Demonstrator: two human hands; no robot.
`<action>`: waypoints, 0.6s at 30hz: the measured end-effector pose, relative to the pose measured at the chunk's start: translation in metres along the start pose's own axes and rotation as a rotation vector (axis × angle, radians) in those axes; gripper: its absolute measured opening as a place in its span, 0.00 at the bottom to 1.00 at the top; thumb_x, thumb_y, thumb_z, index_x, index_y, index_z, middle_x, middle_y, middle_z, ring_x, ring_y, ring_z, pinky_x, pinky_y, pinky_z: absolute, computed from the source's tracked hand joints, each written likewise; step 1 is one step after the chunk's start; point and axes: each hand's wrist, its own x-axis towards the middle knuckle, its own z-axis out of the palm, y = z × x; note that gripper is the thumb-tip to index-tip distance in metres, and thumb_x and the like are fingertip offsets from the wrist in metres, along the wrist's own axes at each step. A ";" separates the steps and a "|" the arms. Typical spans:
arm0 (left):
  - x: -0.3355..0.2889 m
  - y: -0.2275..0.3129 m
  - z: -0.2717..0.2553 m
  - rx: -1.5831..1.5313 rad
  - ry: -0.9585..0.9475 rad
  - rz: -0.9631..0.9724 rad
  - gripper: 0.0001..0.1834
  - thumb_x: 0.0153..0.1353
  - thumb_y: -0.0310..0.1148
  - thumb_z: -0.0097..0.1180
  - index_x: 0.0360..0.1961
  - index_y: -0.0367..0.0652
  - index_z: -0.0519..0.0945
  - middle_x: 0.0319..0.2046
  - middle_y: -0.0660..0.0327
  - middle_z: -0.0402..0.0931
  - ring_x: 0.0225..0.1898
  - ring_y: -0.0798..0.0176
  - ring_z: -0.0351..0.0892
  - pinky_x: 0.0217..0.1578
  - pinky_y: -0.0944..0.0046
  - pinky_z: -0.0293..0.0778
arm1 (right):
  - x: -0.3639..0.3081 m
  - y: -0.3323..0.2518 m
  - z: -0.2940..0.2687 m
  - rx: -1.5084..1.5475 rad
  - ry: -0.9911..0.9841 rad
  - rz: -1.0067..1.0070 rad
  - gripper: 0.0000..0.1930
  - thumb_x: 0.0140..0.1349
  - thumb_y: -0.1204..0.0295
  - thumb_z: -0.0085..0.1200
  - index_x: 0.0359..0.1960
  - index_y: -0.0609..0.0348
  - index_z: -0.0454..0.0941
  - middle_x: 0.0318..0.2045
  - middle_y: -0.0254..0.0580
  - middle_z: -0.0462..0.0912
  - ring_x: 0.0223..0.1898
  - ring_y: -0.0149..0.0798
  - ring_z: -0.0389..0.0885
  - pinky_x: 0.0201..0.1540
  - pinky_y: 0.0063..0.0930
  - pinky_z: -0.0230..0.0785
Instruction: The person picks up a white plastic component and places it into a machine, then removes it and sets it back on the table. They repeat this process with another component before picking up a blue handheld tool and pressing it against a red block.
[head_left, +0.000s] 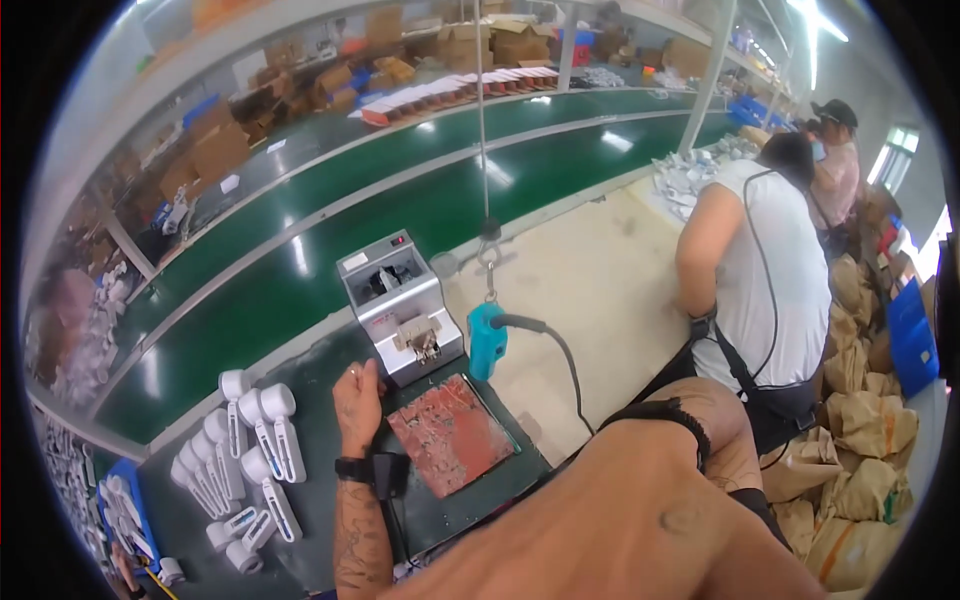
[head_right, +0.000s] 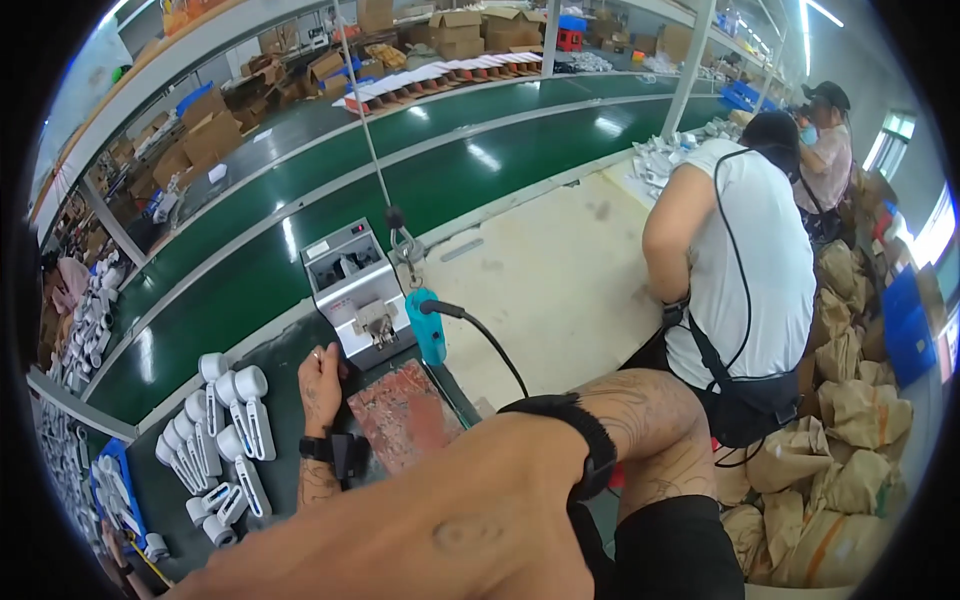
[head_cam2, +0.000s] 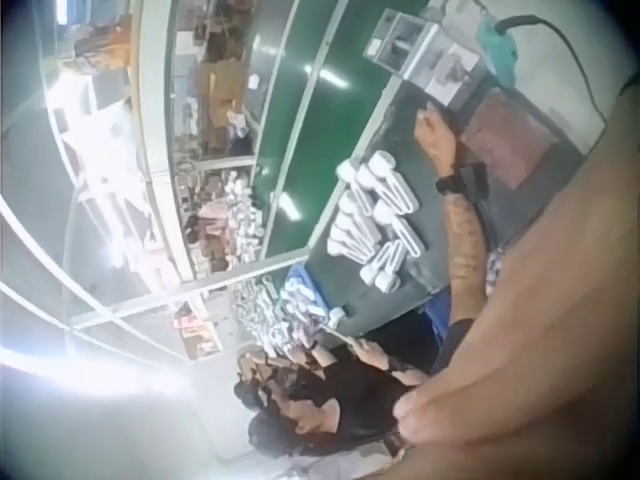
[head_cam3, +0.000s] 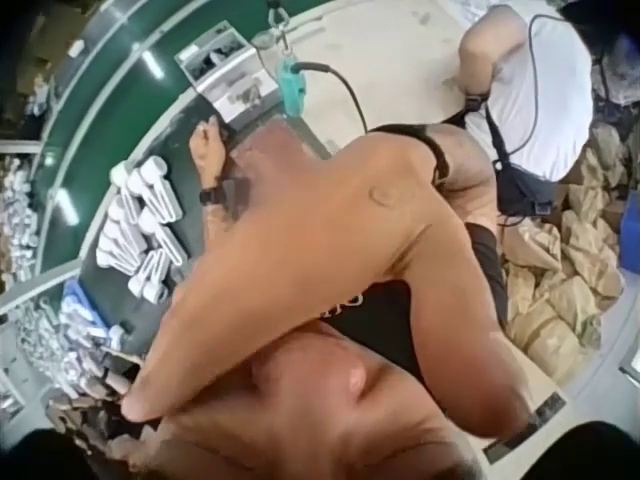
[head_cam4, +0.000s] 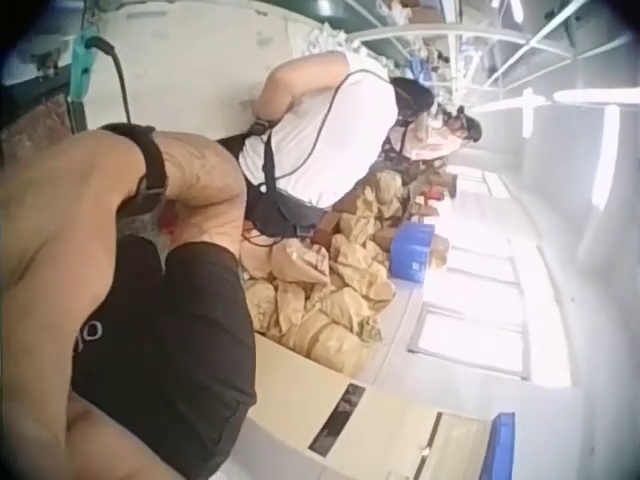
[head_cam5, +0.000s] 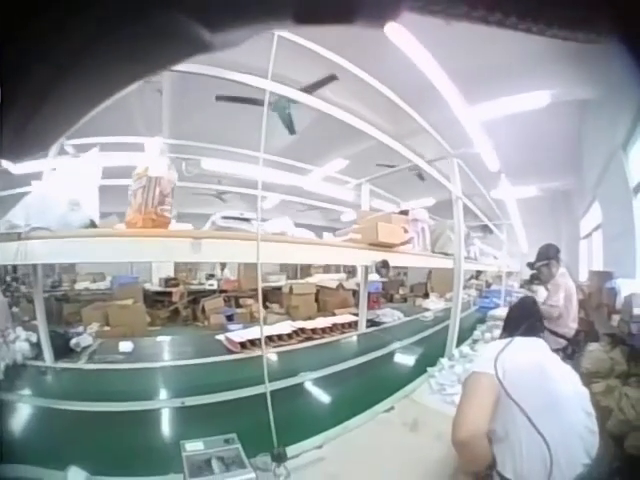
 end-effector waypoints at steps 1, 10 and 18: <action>0.001 -0.003 -0.001 0.011 -0.003 -0.005 0.23 0.72 0.39 0.51 0.20 0.37 0.71 0.17 0.58 0.72 0.21 0.64 0.70 0.26 0.62 0.66 | -0.001 0.003 0.001 0.016 -0.010 -0.001 0.17 0.70 0.64 0.49 0.41 0.71 0.78 0.39 0.57 0.80 0.38 0.48 0.80 0.40 0.36 0.72; -0.002 -0.001 -0.001 0.017 -0.035 -0.013 0.21 0.72 0.39 0.52 0.21 0.38 0.73 0.18 0.62 0.75 0.23 0.70 0.73 0.26 0.65 0.68 | 0.000 0.003 0.011 0.070 -0.001 0.058 0.19 0.71 0.63 0.46 0.48 0.71 0.73 0.47 0.59 0.76 0.47 0.48 0.78 0.48 0.37 0.70; -0.004 -0.014 -0.005 0.009 0.025 -0.004 0.21 0.69 0.37 0.56 0.20 0.38 0.69 0.15 0.56 0.73 0.19 0.58 0.76 0.26 0.60 0.71 | -0.017 0.000 0.007 0.078 -0.004 0.078 0.22 0.72 0.61 0.43 0.55 0.71 0.69 0.54 0.61 0.72 0.54 0.48 0.75 0.55 0.37 0.67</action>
